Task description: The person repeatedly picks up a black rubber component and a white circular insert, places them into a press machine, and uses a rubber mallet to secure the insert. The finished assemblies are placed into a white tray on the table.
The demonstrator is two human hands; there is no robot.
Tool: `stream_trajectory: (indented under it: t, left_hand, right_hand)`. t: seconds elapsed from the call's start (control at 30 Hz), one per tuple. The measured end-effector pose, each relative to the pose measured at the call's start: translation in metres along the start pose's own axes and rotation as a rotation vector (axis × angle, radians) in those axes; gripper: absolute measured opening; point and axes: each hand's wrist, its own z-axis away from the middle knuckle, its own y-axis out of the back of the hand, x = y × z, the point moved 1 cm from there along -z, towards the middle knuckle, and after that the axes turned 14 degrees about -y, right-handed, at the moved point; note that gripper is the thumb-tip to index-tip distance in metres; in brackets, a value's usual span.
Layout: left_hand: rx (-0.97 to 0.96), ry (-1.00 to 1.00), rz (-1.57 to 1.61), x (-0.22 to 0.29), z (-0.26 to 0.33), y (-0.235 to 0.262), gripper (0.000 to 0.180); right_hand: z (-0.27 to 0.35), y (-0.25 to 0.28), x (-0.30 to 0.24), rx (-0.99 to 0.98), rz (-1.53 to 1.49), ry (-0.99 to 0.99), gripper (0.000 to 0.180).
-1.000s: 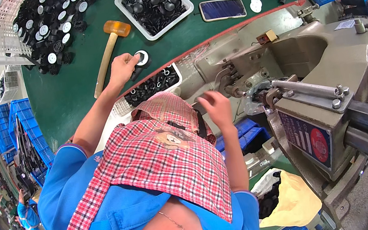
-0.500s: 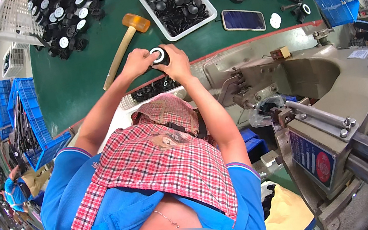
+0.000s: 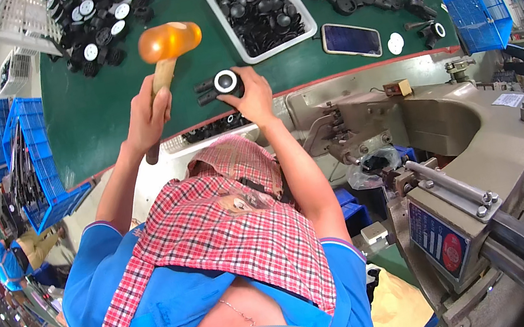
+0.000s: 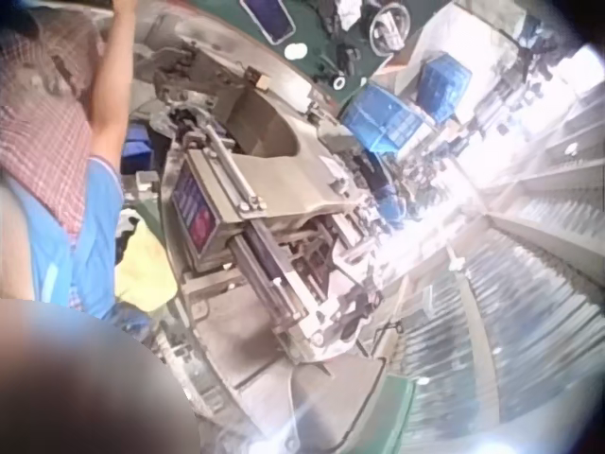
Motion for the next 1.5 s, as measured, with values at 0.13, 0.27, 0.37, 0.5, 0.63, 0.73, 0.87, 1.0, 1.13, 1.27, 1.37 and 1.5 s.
stream_trajectory:
  t: [0.13,0.27,0.37,0.5,0.63,0.73,0.87,1.0,1.13,1.27,1.37,1.5]
  left_hand:
    - [-0.206,-0.081,-0.367,-0.041,0.024,-0.039,0.033]
    - [-0.059,-0.125,-0.27,-0.011,0.012,-0.026,0.03]
    - [0.108,-0.225,-0.17,0.002,0.03,-0.036,0.03]
    - [-0.172,-0.129,-0.423,-0.047,0.012,-0.04,0.034]
    - [0.014,-0.073,-0.493,-0.061,-0.008,-0.032,0.033]
    - [0.097,-0.135,-0.74,-0.113,-0.026,-0.026,0.033]
    - [0.058,-0.224,-0.844,-0.14,-0.039,-0.026,0.032]
    - [0.031,-0.209,-0.824,-0.135,-0.056,-0.034,0.031]
    - [0.009,-0.267,-0.822,-0.143,-0.06,-0.029,0.036]
    - [-0.002,-0.431,-1.007,-0.19,-0.072,-0.017,0.047]
    - [0.099,-0.447,-1.186,-0.151,-0.058,-0.041,0.054]
    - [0.215,-0.9,-0.918,-0.109,-0.038,-0.087,0.044]
  right_hand:
    - [0.0,-0.002,-0.008,-0.002,0.068,0.047,0.062]
    - [-0.003,-0.001,-0.004,0.013,0.075,0.063,0.063]
    - [-0.002,-0.005,-0.003,0.025,0.1,0.07,0.061]
    - [-0.009,-0.004,-0.007,0.06,0.051,0.114,0.058]
    - [0.004,-0.001,-0.003,0.033,0.01,-0.013,0.055]
    - [0.026,0.017,-0.01,-0.238,-0.036,-0.181,0.055]
    - [0.09,0.028,0.029,-0.608,-0.195,-0.51,0.048]
    - [0.125,-0.016,0.056,-0.44,-0.238,-0.683,0.048]
    - [0.14,-0.019,0.047,-0.419,-0.444,-0.522,0.064]
    - [0.199,0.045,0.076,-0.09,-0.134,-0.533,0.058]
    - [0.3,0.111,0.107,0.259,-0.021,-0.676,0.051]
    - [0.487,0.177,0.143,0.799,0.215,-0.845,0.04]
